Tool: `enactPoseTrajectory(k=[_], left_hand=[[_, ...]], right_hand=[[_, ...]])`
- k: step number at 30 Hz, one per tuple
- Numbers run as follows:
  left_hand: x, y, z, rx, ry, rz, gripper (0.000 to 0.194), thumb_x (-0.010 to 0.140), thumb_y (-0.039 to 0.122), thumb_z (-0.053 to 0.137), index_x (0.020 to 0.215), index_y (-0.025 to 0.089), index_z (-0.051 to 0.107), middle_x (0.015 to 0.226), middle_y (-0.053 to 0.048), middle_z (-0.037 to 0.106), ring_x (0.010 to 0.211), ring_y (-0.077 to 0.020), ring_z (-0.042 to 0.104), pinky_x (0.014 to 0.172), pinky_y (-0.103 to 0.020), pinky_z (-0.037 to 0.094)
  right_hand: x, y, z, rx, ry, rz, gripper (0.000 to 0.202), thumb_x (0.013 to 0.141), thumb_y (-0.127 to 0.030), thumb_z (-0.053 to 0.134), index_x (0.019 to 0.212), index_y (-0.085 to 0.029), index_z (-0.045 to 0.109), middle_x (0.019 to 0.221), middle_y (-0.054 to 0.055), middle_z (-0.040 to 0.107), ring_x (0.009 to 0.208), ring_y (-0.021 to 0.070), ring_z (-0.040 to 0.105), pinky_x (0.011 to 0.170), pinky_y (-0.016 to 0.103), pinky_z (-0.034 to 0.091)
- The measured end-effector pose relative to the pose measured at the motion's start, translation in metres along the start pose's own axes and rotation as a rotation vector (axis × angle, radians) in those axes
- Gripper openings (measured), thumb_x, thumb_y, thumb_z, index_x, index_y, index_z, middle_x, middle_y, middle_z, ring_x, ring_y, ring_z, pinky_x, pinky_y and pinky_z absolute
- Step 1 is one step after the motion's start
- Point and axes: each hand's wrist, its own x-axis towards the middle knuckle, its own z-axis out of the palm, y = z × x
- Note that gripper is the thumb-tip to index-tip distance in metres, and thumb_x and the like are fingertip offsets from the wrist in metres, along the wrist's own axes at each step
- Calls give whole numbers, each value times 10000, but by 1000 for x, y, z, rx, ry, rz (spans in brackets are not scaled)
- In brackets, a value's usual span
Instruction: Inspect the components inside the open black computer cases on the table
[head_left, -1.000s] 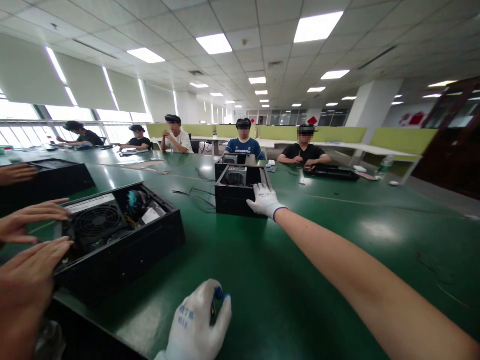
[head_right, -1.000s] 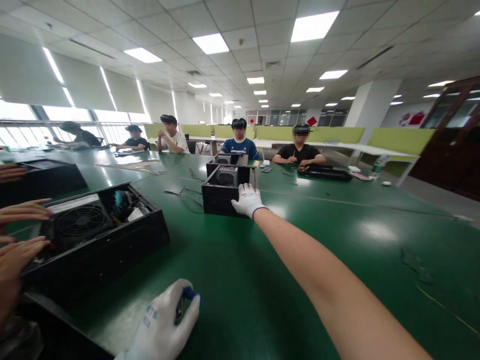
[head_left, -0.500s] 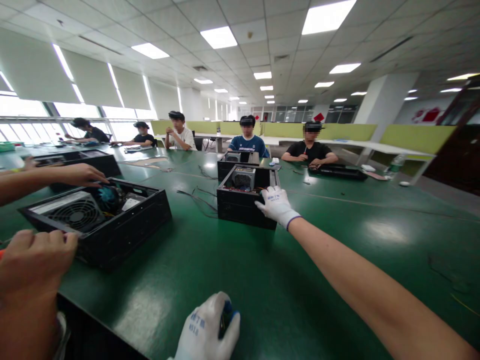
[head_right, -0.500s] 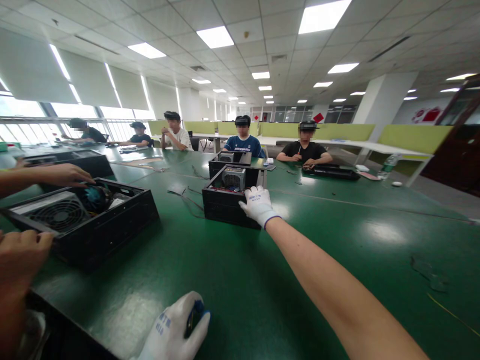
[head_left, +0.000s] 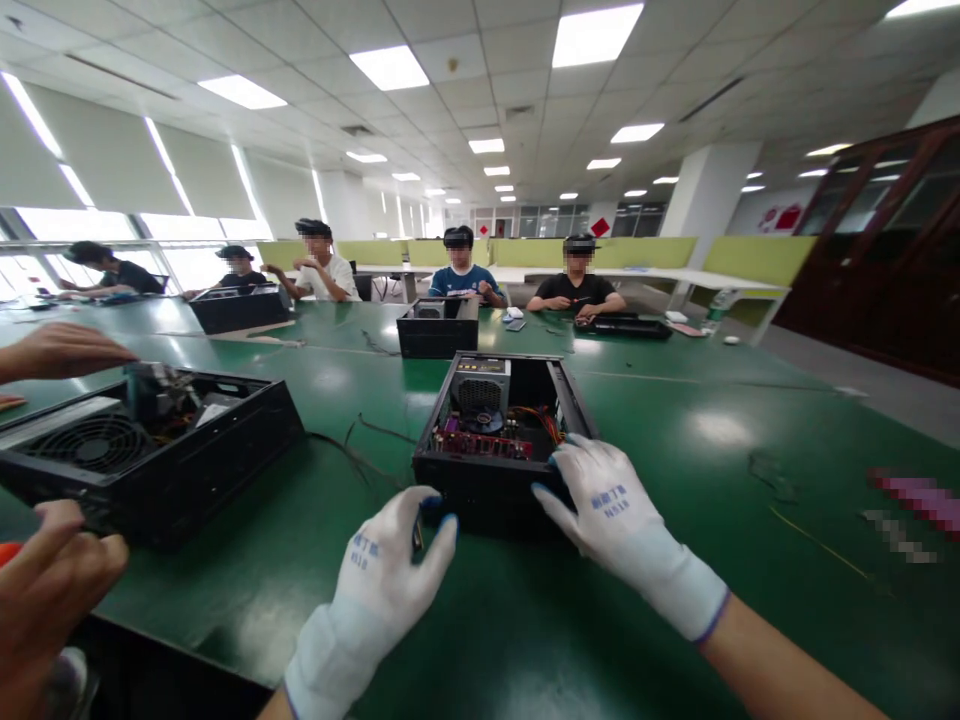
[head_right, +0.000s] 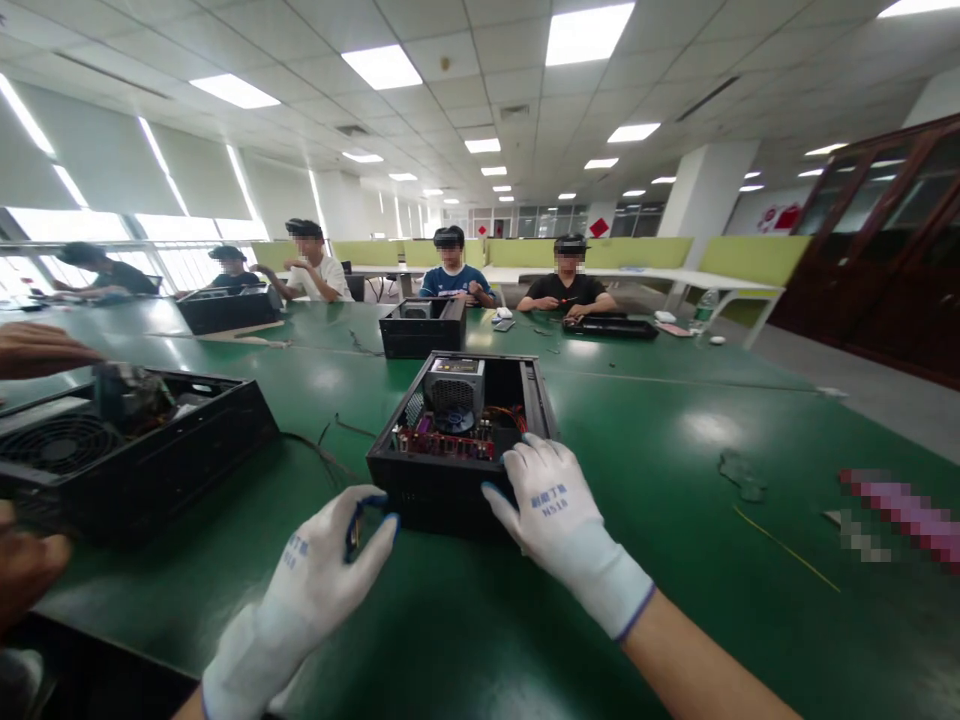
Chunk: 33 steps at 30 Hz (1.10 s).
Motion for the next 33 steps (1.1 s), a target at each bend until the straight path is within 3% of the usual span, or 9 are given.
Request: enactPoseTrajectory(k=[7, 17, 26, 33], left_hand=[[31, 42, -14, 18, -21, 140, 260, 923, 419, 574, 1075, 211, 611, 948, -52, 716, 833, -209, 696, 747, -331, 547], [31, 87, -11, 130, -381, 375, 194, 956, 377, 496, 928, 216, 602, 828, -27, 673, 766, -195, 666, 686, -314, 496], [11, 98, -17, 175, -452, 590, 302, 971, 437, 515, 762, 226, 569, 705, -4, 608, 630, -164, 595, 574, -305, 403], [6, 97, -17, 185, -477, 600, 338, 969, 483, 507, 753, 228, 564, 693, -3, 601, 615, -160, 579, 564, -302, 393]], right_hand=[[-55, 6, -53, 116, 36, -55, 297, 915, -442, 616, 974, -159, 680, 968, 108, 735, 1069, 314, 656, 1010, 509, 449], [-90, 10, -91, 224, 71, -97, 187, 867, -388, 675, 904, -205, 661, 847, 61, 713, 921, 255, 687, 987, 499, 480], [-111, 11, -107, 307, 75, -100, 193, 836, -375, 697, 940, -221, 642, 871, 76, 691, 872, 243, 658, 922, 471, 520], [-110, 12, -107, 335, 62, -102, 166, 831, -352, 699, 910, -223, 632, 838, 72, 679, 832, 234, 644, 867, 452, 538]])
